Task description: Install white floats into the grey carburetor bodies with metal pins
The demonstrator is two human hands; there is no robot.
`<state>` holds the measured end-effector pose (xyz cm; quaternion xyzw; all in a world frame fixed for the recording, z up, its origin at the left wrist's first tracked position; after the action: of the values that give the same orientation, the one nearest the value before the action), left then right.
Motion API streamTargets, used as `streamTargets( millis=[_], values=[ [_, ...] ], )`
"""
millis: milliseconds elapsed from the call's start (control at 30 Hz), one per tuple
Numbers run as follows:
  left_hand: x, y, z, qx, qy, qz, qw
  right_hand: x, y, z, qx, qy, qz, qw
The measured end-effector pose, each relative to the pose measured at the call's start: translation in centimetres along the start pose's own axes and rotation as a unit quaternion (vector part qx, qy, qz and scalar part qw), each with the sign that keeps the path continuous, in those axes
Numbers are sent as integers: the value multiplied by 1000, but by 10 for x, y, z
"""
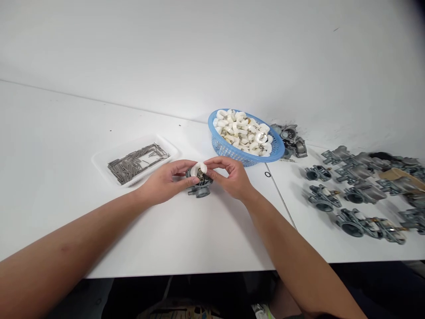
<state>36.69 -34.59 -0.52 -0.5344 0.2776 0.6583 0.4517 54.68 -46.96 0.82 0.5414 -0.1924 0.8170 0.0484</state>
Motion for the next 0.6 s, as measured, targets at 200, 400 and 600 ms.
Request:
streamTargets(
  millis=[200, 400, 600],
  values=[
    [0, -1, -2, -31, -6, -11, 999, 4, 4, -8, 9, -7, 34, 999],
    [0, -1, -1, -32, -40, -25, 998, 9, 4, -16, 68, -31, 45, 996],
    [6, 0, 1, -31, -38, -31, 998, 9, 6, -19, 41, 12, 85, 995]
  ],
)
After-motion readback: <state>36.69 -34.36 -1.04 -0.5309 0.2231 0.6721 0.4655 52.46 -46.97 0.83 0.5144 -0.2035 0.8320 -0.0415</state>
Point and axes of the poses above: each hand's wrist, its own y-axis away from the middle knuckle, its own z-axis out of the back of the hand, x = y × z, the point moved 1 cm from there along -y, towards the middle knuckle, and after that the axes turned 5 degrees about -z, right-handed, at the moved point
